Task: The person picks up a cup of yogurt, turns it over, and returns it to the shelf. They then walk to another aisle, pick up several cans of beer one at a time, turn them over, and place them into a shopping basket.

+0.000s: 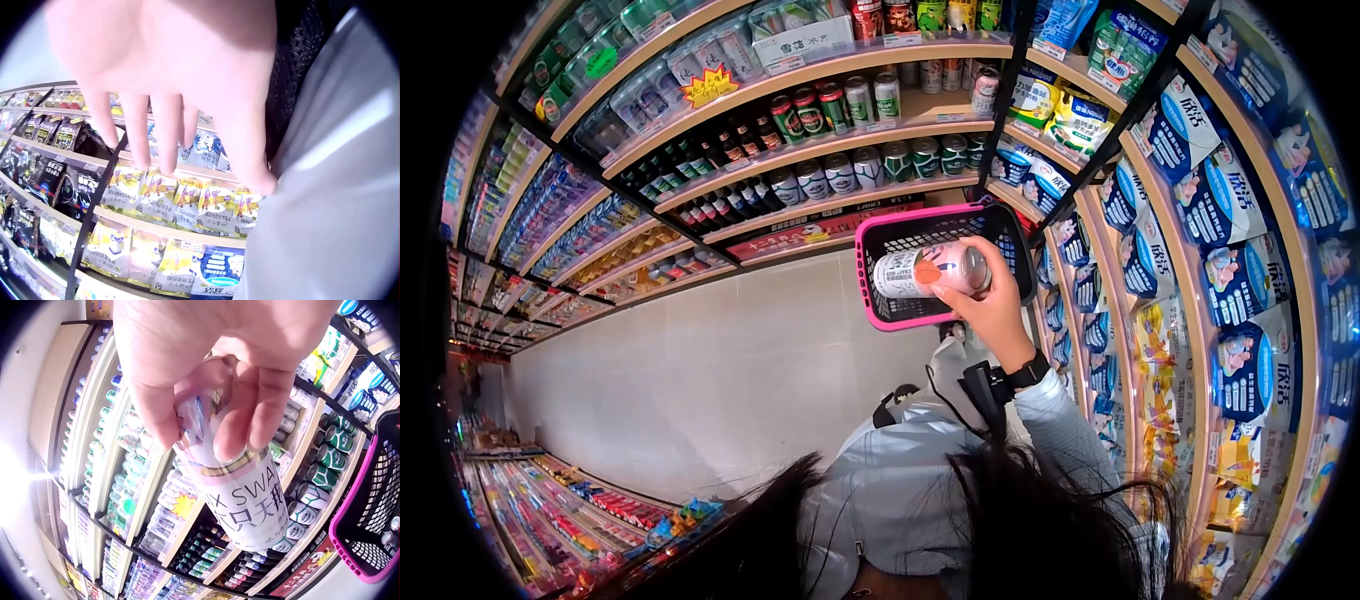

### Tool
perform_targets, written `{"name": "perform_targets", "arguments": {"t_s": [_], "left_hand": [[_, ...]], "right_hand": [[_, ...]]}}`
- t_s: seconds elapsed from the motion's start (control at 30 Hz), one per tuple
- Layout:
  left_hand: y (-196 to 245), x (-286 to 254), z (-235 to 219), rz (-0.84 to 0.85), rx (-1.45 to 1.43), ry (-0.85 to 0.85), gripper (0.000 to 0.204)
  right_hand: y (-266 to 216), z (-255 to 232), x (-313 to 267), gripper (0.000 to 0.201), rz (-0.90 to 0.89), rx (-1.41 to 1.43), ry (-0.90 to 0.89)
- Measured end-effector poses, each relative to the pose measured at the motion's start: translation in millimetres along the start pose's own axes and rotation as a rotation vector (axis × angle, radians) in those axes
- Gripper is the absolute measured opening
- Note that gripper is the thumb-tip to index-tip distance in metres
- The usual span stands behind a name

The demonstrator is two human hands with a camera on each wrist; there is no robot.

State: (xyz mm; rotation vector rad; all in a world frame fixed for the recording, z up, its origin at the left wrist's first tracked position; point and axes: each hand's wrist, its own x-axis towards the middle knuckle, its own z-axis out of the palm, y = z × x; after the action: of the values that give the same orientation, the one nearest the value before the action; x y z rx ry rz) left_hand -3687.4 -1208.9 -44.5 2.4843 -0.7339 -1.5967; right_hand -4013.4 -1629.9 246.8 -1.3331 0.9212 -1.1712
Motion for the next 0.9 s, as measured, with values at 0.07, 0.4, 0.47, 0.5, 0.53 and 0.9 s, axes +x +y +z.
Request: {"name": "perform_targets", "arguments": {"t_s": [0.07,0.4,0.47,0.5,0.53,0.9], "left_hand": [[-1,-1,-2,0.0,0.001,0.001,0.035],[-7,-14,0,0.002,0.012,0.002,0.035],[-10,-19,1,0.004,0.031,0.004,0.036],[-13,-21,3,-0.005,0.034,-0.007,0.036],[-15,-23,4,-0.006,0.043,-0.013,0.036],[132,55,-141,0.508,-0.187,0.67,0.034]], "right_hand": [[-1,0,-1,0.058,0.007,-0.001,0.006],[0,-2,1,0.061,0.017,-0.01,0.025],[-1,-2,3,0.061,0.012,0.0,0.02],[-4,-1,5,0.061,0.004,0.003,0.029],[-7,-1,7,0.062,-0.007,0.003,0.04],[-40,-2,23,0.062,-0.097,0.099,-0.046]]}}
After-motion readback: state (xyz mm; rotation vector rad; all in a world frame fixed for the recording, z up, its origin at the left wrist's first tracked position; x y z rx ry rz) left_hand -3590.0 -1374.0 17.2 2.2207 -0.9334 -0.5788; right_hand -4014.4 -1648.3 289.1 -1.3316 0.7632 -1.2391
